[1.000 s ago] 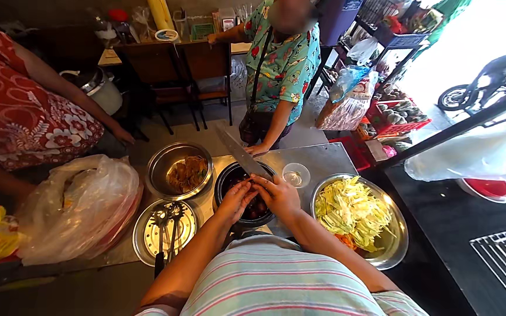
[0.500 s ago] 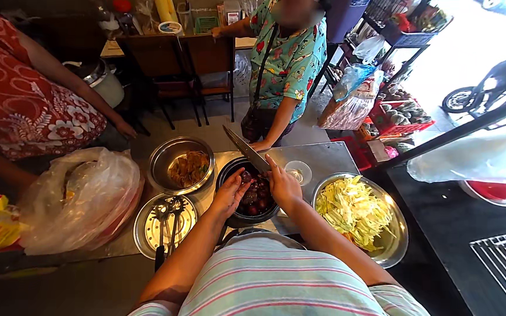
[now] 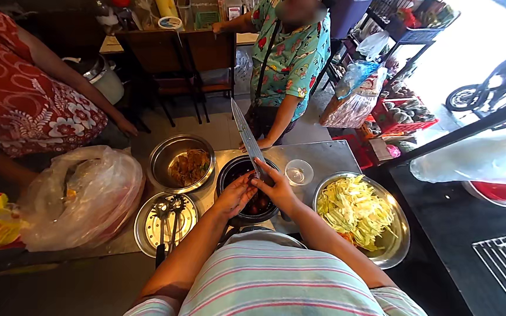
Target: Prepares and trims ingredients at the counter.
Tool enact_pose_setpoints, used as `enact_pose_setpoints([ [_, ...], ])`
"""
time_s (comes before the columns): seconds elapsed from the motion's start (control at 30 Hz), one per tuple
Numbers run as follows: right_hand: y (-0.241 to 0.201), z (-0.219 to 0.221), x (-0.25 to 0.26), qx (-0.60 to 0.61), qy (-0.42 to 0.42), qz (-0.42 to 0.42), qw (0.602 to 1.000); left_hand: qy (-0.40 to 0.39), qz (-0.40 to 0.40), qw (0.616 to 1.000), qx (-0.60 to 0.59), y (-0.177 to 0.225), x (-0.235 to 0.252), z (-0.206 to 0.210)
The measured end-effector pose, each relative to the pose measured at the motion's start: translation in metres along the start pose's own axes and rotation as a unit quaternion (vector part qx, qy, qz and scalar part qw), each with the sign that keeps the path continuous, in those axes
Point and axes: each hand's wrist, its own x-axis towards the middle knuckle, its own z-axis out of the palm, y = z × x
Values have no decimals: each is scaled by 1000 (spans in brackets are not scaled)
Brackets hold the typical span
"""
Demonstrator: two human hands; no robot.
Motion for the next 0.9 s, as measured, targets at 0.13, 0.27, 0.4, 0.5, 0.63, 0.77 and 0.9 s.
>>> enact_pose_setpoints([
  [0.13, 2, 3, -2, -28, 9, -24, 999, 2, -1, 1000, 5, 2, -1, 2],
  [0.27, -4, 3, -5, -128, 32, -30, 991, 11, 6, 1000, 9, 1, 0, 2],
  [0.4, -10, 4, -8, -244, 60, -58, 966, 30, 14, 999, 10, -2, 0, 5],
  [0.5, -9, 7, -12, -318, 74, -104, 940, 57, 31, 997, 33, -3, 0, 7],
  [0.63, -10, 15, -19, -249, 30, -142, 958, 158, 39, 985, 50, -3, 4, 13],
  [0.77, -15, 3, -13, -220, 41, -68, 972, 155, 44, 987, 9, 0, 8, 1],
  [0.9, -17, -16, -6, -285, 35, 26, 957, 120, 48, 992, -4, 3, 2, -5],
])
